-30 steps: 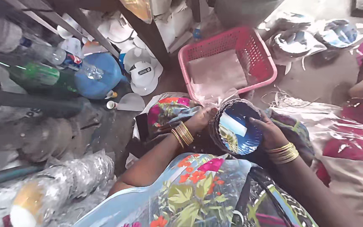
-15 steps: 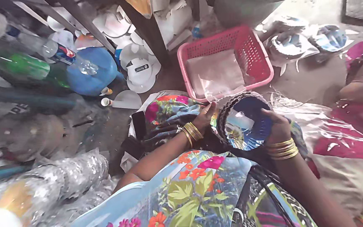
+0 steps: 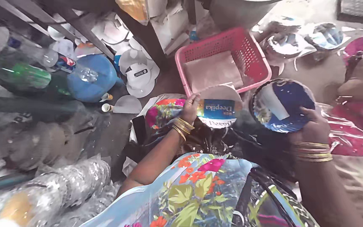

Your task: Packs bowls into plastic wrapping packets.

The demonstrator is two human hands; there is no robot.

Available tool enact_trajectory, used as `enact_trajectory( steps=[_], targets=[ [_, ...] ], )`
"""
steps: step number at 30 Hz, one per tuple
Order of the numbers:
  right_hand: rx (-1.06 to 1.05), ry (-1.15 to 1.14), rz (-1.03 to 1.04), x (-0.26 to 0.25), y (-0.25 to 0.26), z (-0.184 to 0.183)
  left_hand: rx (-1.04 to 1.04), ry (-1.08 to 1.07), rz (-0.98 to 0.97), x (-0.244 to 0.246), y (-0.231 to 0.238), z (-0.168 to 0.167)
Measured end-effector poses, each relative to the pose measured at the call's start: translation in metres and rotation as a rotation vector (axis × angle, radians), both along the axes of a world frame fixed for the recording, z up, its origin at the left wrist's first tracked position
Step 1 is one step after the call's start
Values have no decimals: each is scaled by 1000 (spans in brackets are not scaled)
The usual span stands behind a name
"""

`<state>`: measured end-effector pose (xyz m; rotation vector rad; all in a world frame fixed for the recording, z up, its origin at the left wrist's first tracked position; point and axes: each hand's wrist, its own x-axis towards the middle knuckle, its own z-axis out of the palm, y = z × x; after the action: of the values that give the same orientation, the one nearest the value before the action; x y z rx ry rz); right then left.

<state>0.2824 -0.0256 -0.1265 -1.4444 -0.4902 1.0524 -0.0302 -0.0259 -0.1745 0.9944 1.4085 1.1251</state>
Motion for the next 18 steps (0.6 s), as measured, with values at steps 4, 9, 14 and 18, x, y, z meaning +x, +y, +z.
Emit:
enact_trajectory(
  steps=[4, 9, 14, 18],
  targets=[
    [-99, -261, 112, 3, -1, -2, -25, 17, 97, -11, 8, 17],
    [-125, -120, 387, -51, -18, -21, -103, -32, 9, 14, 1, 22],
    [-159, 141, 486, -74, -28, -44, -130, -13, -53, 34, -14, 14],
    [-217, 307, 480, -71, -32, -41, -40, -9, -112, 35, -23, -2]
  ],
)
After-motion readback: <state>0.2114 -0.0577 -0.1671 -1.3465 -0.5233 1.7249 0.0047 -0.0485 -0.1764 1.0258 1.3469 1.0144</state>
